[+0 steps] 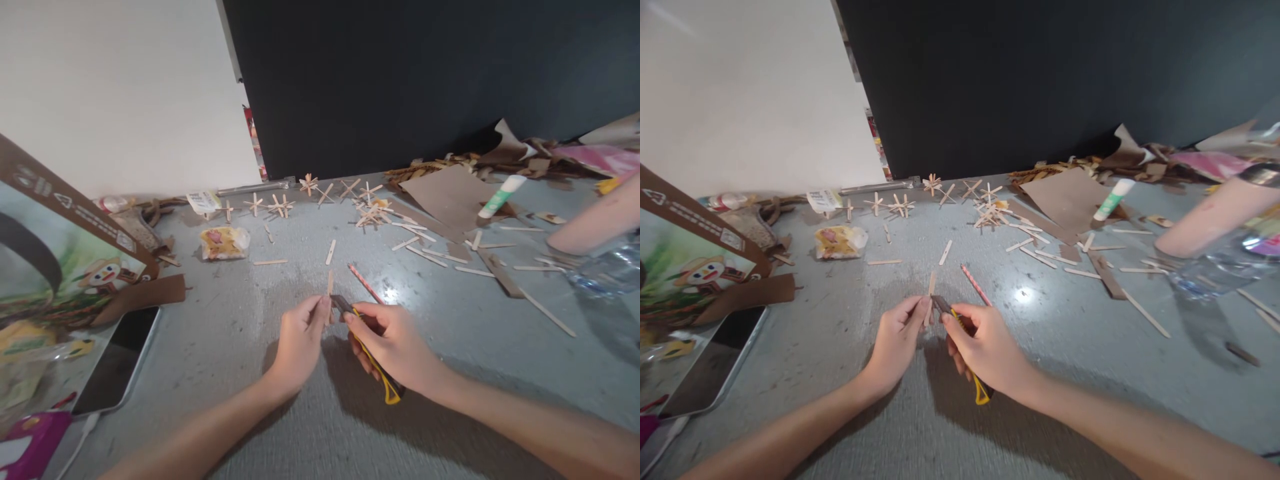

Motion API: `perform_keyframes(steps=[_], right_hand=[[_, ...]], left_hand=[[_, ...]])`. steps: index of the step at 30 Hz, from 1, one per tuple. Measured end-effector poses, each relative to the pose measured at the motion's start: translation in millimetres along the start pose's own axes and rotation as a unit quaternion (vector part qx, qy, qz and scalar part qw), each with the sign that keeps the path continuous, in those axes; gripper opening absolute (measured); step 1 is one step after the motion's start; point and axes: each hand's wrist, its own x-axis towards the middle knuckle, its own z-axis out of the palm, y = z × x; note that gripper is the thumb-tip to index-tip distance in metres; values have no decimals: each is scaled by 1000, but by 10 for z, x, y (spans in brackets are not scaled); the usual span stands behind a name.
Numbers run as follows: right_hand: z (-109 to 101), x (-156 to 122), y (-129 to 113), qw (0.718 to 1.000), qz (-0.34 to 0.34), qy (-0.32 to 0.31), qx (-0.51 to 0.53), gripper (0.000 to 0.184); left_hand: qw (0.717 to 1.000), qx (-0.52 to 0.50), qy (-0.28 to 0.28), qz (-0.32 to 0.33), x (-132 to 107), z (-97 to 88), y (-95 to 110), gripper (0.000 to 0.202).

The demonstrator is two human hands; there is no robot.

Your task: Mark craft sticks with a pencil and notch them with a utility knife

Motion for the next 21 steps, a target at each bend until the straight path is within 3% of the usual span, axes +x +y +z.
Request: perform_keyframes(steps=[13, 21], right_hand=[[-19, 10, 55, 998, -56, -12, 18, 40], [-85, -1, 28, 995, -97, 7, -14, 39]], left_hand=[[997, -71, -3, 10, -10, 19, 47, 50], [999, -19, 18, 22, -32, -20, -29, 38]])
